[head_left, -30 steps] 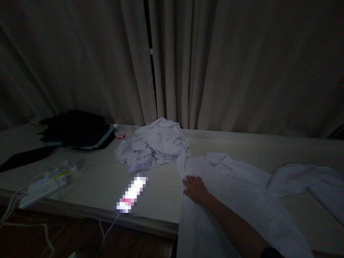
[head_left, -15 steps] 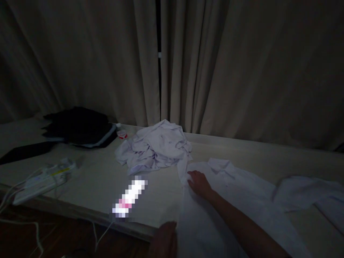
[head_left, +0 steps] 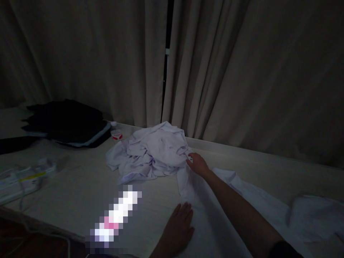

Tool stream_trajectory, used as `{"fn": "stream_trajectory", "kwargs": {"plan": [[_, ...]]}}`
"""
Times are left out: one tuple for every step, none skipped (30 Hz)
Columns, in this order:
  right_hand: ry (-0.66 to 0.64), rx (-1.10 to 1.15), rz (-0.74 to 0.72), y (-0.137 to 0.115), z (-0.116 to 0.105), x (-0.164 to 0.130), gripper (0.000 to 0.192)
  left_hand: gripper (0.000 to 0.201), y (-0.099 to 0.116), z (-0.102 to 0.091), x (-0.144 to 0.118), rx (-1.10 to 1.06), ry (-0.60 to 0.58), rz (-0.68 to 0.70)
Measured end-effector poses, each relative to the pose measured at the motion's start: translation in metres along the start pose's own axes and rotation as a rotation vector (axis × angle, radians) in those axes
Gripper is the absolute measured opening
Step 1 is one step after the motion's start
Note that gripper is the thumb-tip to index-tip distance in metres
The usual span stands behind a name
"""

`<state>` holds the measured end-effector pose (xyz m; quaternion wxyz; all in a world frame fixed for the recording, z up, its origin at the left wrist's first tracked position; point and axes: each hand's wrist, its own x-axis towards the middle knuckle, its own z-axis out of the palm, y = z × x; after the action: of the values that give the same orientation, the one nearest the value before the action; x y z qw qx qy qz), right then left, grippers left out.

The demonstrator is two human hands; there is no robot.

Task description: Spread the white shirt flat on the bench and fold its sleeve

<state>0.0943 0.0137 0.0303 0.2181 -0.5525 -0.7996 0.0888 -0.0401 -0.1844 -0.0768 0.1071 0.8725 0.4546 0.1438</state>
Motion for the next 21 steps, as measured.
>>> {"fn": "stream_trajectory", "kwargs": {"plan": [[-0.001, 0.022, 0.020, -0.002, 0.008, 0.006, 0.040, 0.050, -0.002, 0.002, -0.001, 0.002, 0.006, 0.005], [-0.001, 0.047, 0.044, -0.005, 0.017, 0.010, 0.043, 0.050, -0.003, 0.004, -0.002, 0.006, 0.009, 0.009], [0.000, 0.075, 0.070, -0.007, 0.024, 0.014, 0.046, 0.049, -0.003, 0.006, -0.003, 0.012, 0.012, 0.008], [0.002, 0.105, 0.100, -0.009, 0.031, 0.018, 0.048, 0.049, -0.003, 0.007, -0.003, 0.018, 0.013, 0.010], [0.007, 0.138, 0.131, -0.012, 0.036, 0.021, 0.047, 0.048, -0.003, 0.007, -0.003, 0.027, 0.013, 0.017], [0.015, 0.172, 0.161, -0.014, 0.038, 0.023, 0.042, 0.047, -0.003, 0.006, -0.003, 0.038, 0.012, 0.023], [0.030, 0.209, 0.188, -0.017, 0.036, 0.025, 0.035, 0.047, -0.002, 0.005, -0.003, 0.045, 0.010, 0.026], [0.052, 0.248, 0.209, -0.020, 0.032, 0.025, 0.029, 0.047, -0.002, 0.004, -0.003, 0.046, 0.007, 0.025], [0.082, 0.290, 0.224, -0.023, 0.024, 0.023, 0.026, 0.047, -0.001, 0.003, -0.003, 0.041, 0.005, 0.022], [0.117, 0.328, 0.234, -0.025, 0.015, 0.018, 0.028, 0.047, -0.001, 0.002, -0.003, 0.032, 0.002, 0.017], [0.153, 0.356, 0.238, -0.026, 0.004, 0.008, 0.031, 0.047, -0.001, 0.001, -0.003, 0.021, 0.002, 0.009], [0.205, 0.392, 0.250, -0.026, -0.007, -0.007, 0.036, 0.047, -0.001, 0.001, -0.004, 0.012, 0.004, 0.009], [0.262, 0.432, 0.272, -0.025, -0.017, -0.028, 0.039, 0.047, -0.001, 0.001, -0.004, 0.009, 0.009, 0.011], [0.322, 0.465, 0.300, -0.021, -0.024, -0.056, 0.042, 0.047, -0.001, 0.002, -0.004, 0.012, 0.016, 0.018], [0.453, 0.605, 0.391, -0.015, -0.028, -0.089, 0.042, 0.048, -0.001, 0.002, -0.004, 0.019, 0.024, 0.027], [0.508, 0.721, 0.490, -0.007, -0.028, -0.126, 0.041, 0.050, -0.001, 0.002, -0.004, 0.026, 0.031, 0.038], [0.454, 0.799, 0.570, 0.004, -0.025, -0.165, 0.041, 0.053, 0.000, 0.002, -0.004, 0.032, 0.038, 0.047], [0.326, 0.880, 0.643, 0.017, -0.019, -0.204, 0.040, 0.055, 0.001, 0.001, -0.003, 0.036, 0.041, 0.054], [0.230, 0.924, 0.775, 0.031, -0.014, -0.241, 0.041, 0.057, 0.002, 0.001, -0.003, 0.040, 0.041, 0.056], [0.150, 0.931, 0.845, 0.046, -0.009, -0.273, 0.040, 0.058, 0.003, 0.000, -0.003, 0.046, 0.039, 0.055], [0.085, 0.890, 0.854, 0.061, -0.006, -0.299, 0.038, 0.056, 0.004, -0.001, -0.002, 0.054, 0.035, 0.048]]}}
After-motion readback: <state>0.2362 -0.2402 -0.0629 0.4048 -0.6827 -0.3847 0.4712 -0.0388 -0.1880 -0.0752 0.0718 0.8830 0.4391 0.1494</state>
